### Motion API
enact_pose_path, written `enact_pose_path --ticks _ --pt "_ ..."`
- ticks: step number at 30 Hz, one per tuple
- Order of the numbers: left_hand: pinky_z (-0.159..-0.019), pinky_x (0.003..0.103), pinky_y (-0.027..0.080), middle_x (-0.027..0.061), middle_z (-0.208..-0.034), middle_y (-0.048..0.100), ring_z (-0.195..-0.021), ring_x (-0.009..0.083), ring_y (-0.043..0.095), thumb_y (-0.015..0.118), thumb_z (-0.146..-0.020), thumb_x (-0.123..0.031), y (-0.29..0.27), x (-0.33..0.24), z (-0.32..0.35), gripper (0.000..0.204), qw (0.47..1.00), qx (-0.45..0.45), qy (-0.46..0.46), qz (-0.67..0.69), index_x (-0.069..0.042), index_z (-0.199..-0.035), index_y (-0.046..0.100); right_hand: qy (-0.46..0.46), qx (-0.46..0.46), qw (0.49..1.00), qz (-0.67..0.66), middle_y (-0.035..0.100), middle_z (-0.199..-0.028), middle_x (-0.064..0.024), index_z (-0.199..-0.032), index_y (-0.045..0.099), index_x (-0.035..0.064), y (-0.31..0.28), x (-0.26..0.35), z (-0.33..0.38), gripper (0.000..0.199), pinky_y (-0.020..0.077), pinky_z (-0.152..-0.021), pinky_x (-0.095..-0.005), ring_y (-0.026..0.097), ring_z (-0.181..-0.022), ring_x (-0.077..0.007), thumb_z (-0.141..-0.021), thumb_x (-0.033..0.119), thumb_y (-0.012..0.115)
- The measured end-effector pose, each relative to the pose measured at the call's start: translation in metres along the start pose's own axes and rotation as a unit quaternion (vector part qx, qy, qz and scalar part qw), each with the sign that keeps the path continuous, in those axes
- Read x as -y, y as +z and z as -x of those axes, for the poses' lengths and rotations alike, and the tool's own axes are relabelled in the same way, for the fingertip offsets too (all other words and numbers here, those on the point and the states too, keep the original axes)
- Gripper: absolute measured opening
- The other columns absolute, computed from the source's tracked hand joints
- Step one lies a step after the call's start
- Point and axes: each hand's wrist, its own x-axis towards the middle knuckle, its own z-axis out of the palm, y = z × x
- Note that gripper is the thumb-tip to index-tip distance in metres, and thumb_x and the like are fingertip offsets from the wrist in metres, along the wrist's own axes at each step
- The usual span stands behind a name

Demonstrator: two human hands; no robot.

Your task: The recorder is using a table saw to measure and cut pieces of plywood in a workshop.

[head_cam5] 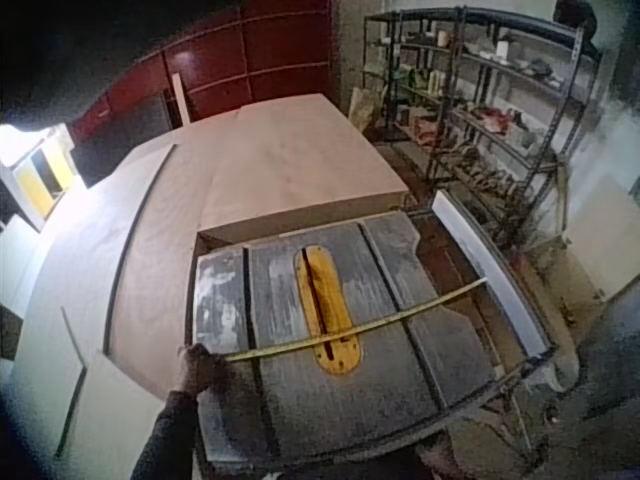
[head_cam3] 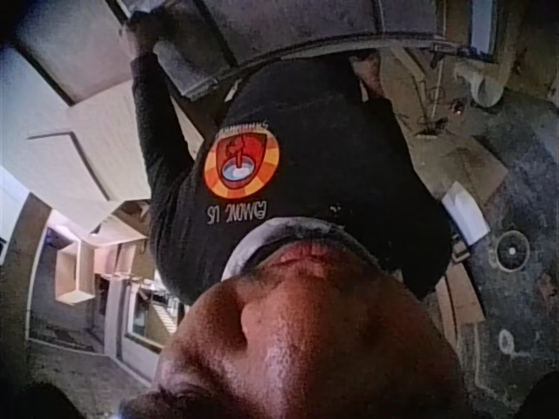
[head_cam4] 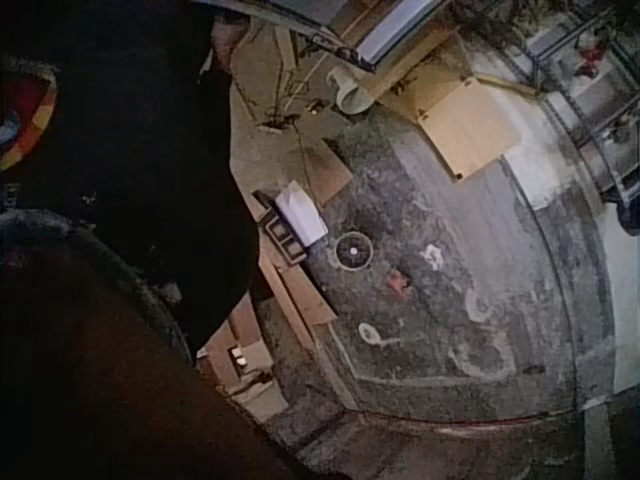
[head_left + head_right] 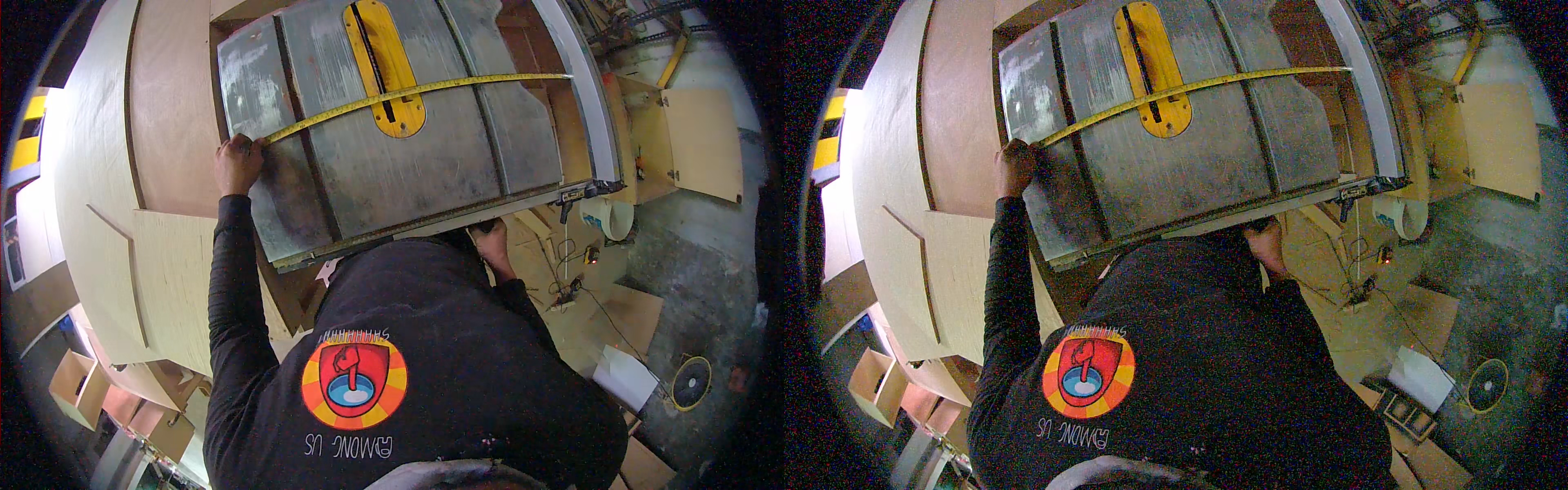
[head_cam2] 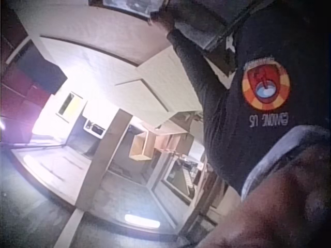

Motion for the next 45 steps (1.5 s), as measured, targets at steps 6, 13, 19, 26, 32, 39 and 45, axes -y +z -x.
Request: enact_pose_path --ticks 6,13,19,26,32,39,45 --pt "-0.075 0.046 0.051 0.0185 -0.079 0.067 -0.081 0.038 0.064 0.071 -0.08 -0.034 -0.001 -0.001 0.0 0.03 1.0 -0.001 -0.001 0.008 -0.005 -0.078 0.068 -0.018 -0.027 0.999 0.008 0.069 -0.094 -0.012 -0.104 0.06 -0.0068 0.001 0.009 0.004 0.033 0.0492 -0.081 -0.0328 0.065 -0.087 -0.02 -0.076 0.004 0.073" --pt "-0.077 0.046 0.051 0.0177 -0.083 0.068 -0.085 0.0378 0.064 0.07 -0.08 -0.035 0.001 0.002 0.0 0.03 0.999 0.004 -0.028 0.015 -0.005 -0.08 0.067 0.019 -0.032 0.996 0.079 0.07 -0.094 -0.0122 -0.106 0.06 -0.0057 0.002 0.019 0.009 0.037 0.0494 -0.082 -0.0336 0.066 -0.089 -0.0213 -0.075 0.006 0.074" --pt "-0.078 0.047 0.05 0.0178 -0.086 0.068 -0.086 0.0387 0.063 0.069 -0.081 -0.034 -0.015 -0.007 0.002 0.028 0.998 0.03 -0.052 0.017 -0.005 -0.082 0.068 0.013 -0.084 0.985 0.151 0.068 -0.099 -0.0139 -0.108 0.059 -0.0043 -0.001 0.049 0.017 0.041 0.0505 -0.084 -0.0361 0.066 -0.092 -0.0245 -0.073 0.01 0.074" --pt "-0.08 0.046 0.05 0.0164 -0.092 0.069 -0.091 0.0383 0.063 0.068 -0.081 -0.037 -0.031 -0.023 -0.003 0.031 0.995 0.06 -0.083 0.021 -0.006 -0.086 0.069 -0.037 0.041 0.991 -0.126 0.067 -0.086 -0.0087 -0.1 0.061 -0.0038 -0.005 -0.025 -0.005 0.026 0.0494 -0.074 -0.0319 0.063 -0.08 -0.0198 -0.077 0.008 0.064" --pt "-0.084 0.046 0.05 0.0163 -0.096 0.069 -0.097 0.0378 0.062 0.069 -0.081 -0.041 -0.019 -0.013 -0.001 0.034 0.989 0.08 -0.123 0.007 -0.007 -0.089 0.069 -0.059 -0.005 0.997 -0.051 0.068 -0.088 -0.0082 -0.097 0.062 -0.004 0.002 -0.007 -0.004 0.022 0.0489 -0.078 -0.0314 0.064 -0.085 -0.0185 -0.077 0.005 0.066" --pt "-0.084 0.046 0.05 0.0175 -0.096 0.069 -0.095 0.0384 0.062 0.068 -0.081 -0.037 -0.019 -0.011 -0.003 0.031 0.993 0.058 -0.101 0.028 -0.006 -0.087 0.07 -0.042 -0.052 0.997 0.025 0.068 -0.1 -0.0146 -0.109 0.058 -0.0078 0.007 -0.01 -0.002 0.037 0.0487 -0.085 -0.0342 0.065 -0.094 -0.0229 -0.076 0.002 0.071" --pt "-0.081 0.045 0.05 0.0165 -0.09 0.069 -0.088 0.0387 0.064 0.068 -0.081 -0.036 -0.008 0.002 0.001 0.031 0.997 0.036 -0.065 0.017 -0.005 -0.084 0.07 -0.045 -0.039 0.998 0.025 0.068 -0.101 -0.0155 -0.108 0.058 -0.007 0.001 0.028 0.006 0.039 0.0483 -0.086 -0.0345 0.065 -0.095 -0.0229 -0.074 0.003 0.074"
